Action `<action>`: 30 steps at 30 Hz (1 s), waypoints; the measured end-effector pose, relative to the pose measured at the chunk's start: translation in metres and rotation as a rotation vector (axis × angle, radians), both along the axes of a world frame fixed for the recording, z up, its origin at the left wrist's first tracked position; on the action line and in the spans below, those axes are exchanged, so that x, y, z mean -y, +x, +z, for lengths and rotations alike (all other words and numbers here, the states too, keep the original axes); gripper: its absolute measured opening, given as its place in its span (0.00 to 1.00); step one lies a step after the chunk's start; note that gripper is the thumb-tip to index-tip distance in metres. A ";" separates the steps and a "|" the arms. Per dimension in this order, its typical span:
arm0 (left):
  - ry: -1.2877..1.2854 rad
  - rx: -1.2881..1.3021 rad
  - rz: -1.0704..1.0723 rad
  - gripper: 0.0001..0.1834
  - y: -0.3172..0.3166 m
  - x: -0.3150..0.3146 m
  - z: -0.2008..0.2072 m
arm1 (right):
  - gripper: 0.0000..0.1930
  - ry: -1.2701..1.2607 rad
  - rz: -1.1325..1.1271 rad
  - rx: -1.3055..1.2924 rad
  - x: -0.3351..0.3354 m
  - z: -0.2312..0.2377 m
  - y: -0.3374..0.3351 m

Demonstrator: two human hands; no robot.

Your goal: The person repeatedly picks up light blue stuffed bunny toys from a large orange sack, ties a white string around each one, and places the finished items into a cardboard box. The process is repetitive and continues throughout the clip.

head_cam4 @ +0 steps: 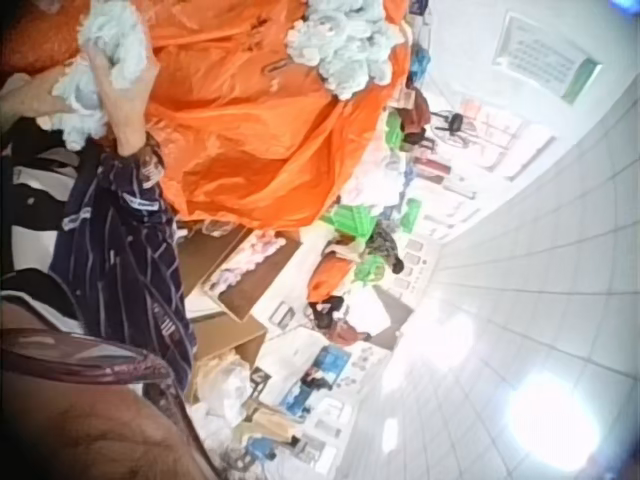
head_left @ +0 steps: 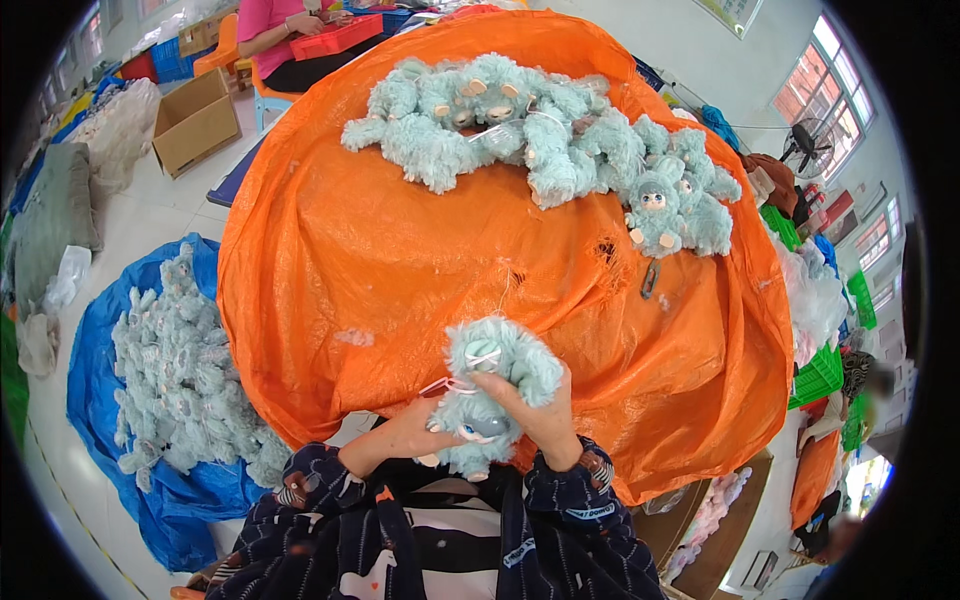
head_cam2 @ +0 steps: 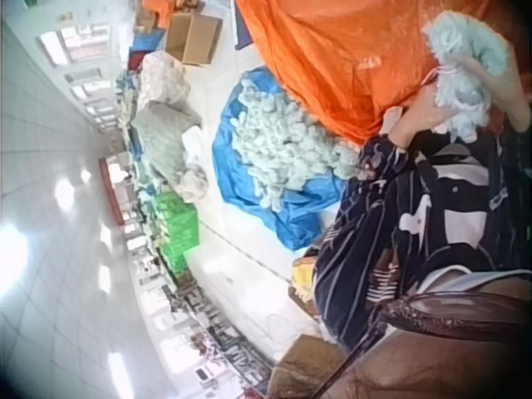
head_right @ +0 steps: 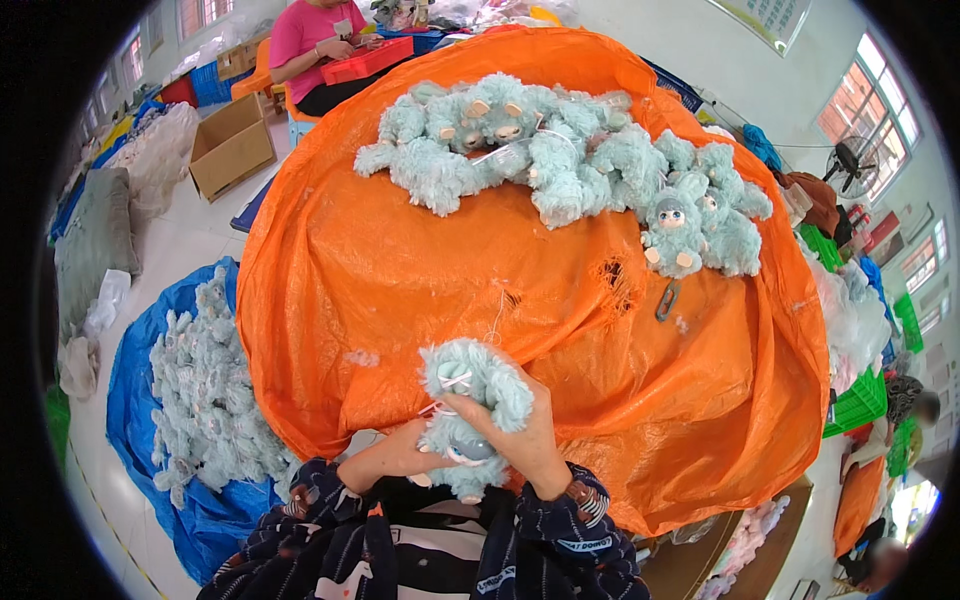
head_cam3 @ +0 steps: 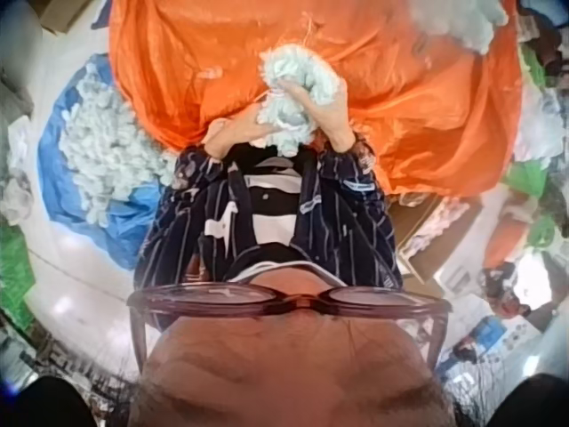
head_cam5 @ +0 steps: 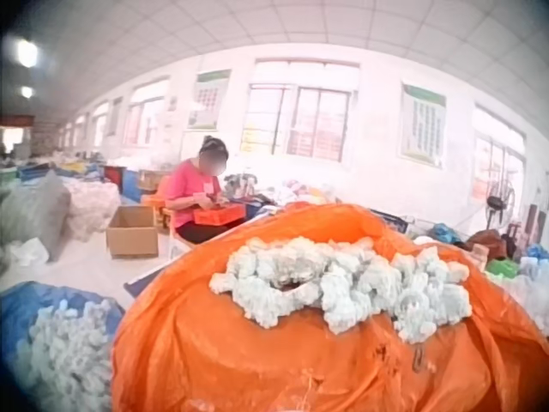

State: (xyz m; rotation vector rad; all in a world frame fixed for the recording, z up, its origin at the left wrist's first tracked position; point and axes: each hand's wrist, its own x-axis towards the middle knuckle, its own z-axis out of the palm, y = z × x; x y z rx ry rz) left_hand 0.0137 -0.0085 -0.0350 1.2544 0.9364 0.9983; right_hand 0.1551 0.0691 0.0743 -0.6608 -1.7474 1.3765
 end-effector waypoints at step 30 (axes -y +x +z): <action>0.486 -0.032 0.414 0.30 -0.020 0.018 0.011 | 0.28 -0.302 -0.174 -0.326 -0.018 -0.024 0.025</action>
